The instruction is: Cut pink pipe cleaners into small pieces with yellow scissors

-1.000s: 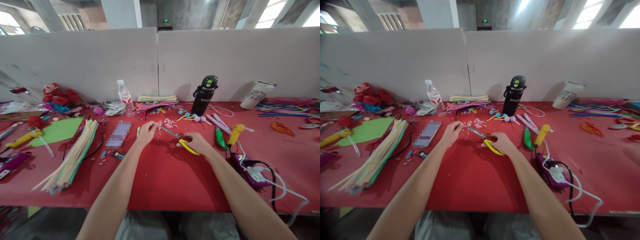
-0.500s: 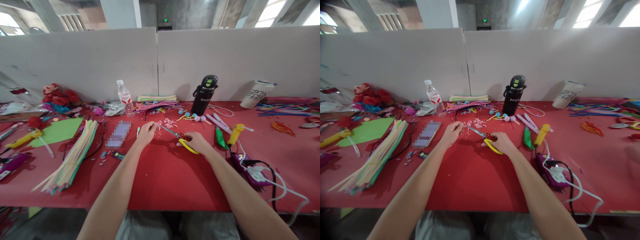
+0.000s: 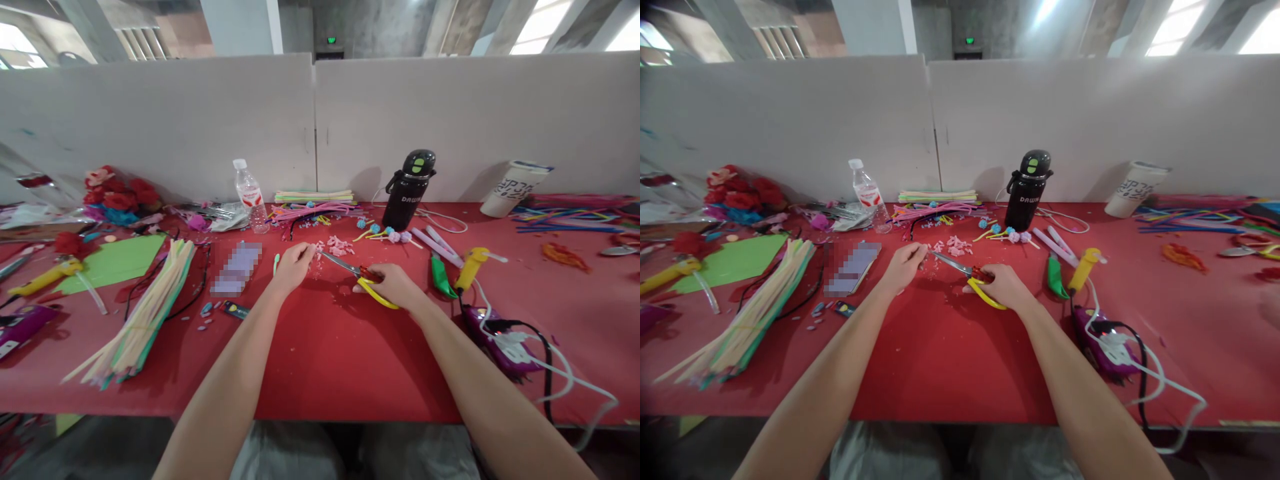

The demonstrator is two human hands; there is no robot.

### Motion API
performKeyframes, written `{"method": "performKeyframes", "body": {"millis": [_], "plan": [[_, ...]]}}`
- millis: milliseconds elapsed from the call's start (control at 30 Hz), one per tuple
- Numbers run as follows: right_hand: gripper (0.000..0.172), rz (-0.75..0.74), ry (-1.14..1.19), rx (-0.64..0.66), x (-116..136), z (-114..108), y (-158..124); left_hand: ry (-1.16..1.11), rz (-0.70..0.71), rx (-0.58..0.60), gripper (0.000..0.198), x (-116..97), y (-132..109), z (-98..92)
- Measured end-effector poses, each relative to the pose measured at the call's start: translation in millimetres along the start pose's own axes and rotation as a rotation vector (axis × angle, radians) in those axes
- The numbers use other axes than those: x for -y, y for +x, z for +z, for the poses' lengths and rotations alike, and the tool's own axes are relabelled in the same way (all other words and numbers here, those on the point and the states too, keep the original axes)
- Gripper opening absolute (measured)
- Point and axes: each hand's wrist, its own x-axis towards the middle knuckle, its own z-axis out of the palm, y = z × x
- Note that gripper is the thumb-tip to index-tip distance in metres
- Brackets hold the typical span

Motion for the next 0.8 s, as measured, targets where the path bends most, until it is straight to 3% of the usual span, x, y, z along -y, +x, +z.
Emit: {"method": "performKeyframes", "body": {"millis": [400, 800], "plan": [[0.051, -0.002, 0.015, -0.024, 2.6, -0.7, -1.4, -0.092, -0.087, 0.008, 0.04, -3.9, -1.4, 0.3], [0.052, -0.003, 0.028, 0.001, 0.6, -0.8, -1.7, -0.133, -0.066, 0.014, 0.039, -6.0, -1.2, 0.5]]}}
